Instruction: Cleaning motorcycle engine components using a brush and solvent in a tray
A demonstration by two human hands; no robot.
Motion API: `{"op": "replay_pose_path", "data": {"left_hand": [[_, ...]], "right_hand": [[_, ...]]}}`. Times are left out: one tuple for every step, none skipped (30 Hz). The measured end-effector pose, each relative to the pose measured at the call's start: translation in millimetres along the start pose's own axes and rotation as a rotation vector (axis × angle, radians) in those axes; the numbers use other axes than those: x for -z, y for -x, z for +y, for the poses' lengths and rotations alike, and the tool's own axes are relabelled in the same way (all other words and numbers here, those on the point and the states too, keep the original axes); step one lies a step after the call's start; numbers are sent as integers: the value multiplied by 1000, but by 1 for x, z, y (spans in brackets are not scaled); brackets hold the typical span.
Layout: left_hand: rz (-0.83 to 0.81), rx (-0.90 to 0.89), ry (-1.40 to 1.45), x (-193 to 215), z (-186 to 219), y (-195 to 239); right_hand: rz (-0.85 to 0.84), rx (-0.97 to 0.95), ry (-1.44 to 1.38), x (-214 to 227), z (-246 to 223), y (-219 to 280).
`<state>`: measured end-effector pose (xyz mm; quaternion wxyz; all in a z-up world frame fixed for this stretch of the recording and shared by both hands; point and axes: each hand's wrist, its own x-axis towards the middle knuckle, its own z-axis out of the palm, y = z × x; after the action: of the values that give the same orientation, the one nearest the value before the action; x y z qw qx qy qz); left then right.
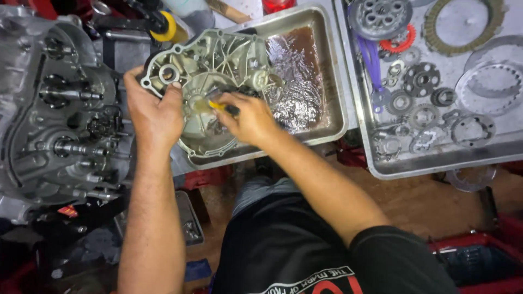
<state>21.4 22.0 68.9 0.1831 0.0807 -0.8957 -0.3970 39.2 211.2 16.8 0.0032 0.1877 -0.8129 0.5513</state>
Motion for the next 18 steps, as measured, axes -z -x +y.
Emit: {"op": "replay_pose_path", "data": {"left_hand": [[-7, 2, 9, 0, 0, -1], [-19, 10, 11, 2, -1, 1], [-21, 11, 10, 3, -2, 2], [-19, 2, -8, 1, -1, 0], [-17, -7, -26, -1, -1, -1], [-18, -11, -20, -1, 0, -2], [-14, -3, -33, 0, 1, -3], [-13, 8, -48, 1, 1, -3], [-16, 6, -43, 1, 3, -1], [-17, 37, -54, 1, 5, 0], [-17, 67, -65, 2, 7, 1], [-9, 73, -70, 1, 10, 0], [-14, 64, -45, 0, 12, 0], [-23, 51, -22, -1, 15, -3], [-19, 52, -28, 0, 18, -3], [-24, 51, -45, 1, 21, -4], [-29, 51, -63, 1, 25, -4], [-30, 49, -69, 0, 23, -3]], "right_hand": [[104, 113, -62, -6, 3, -4], [206, 220, -131, -13, 4, -6], [206, 218, -131, -15, 4, -3], [213, 280, 8, -14, 6, -2], [220, 341, 147, -12, 8, -2], [223, 342, 154, -10, 13, 1], [121, 246, 274, -9, 19, 3], [17, 146, 391, -9, 23, 7], [19, 143, 397, 0, 21, 10], [-2, 99, 401, 8, 18, 10], [-23, 55, 404, 16, 15, 10], [-30, 62, 400, 18, 15, 9], [51, 47, 254, 21, 16, 7], [136, 28, 106, 23, 16, 4], [134, 31, 100, 15, 5, 0], [139, 56, -103, 7, -6, -5], [143, 82, -306, 0, -17, -9], [145, 82, -312, 3, -12, -10]]}}
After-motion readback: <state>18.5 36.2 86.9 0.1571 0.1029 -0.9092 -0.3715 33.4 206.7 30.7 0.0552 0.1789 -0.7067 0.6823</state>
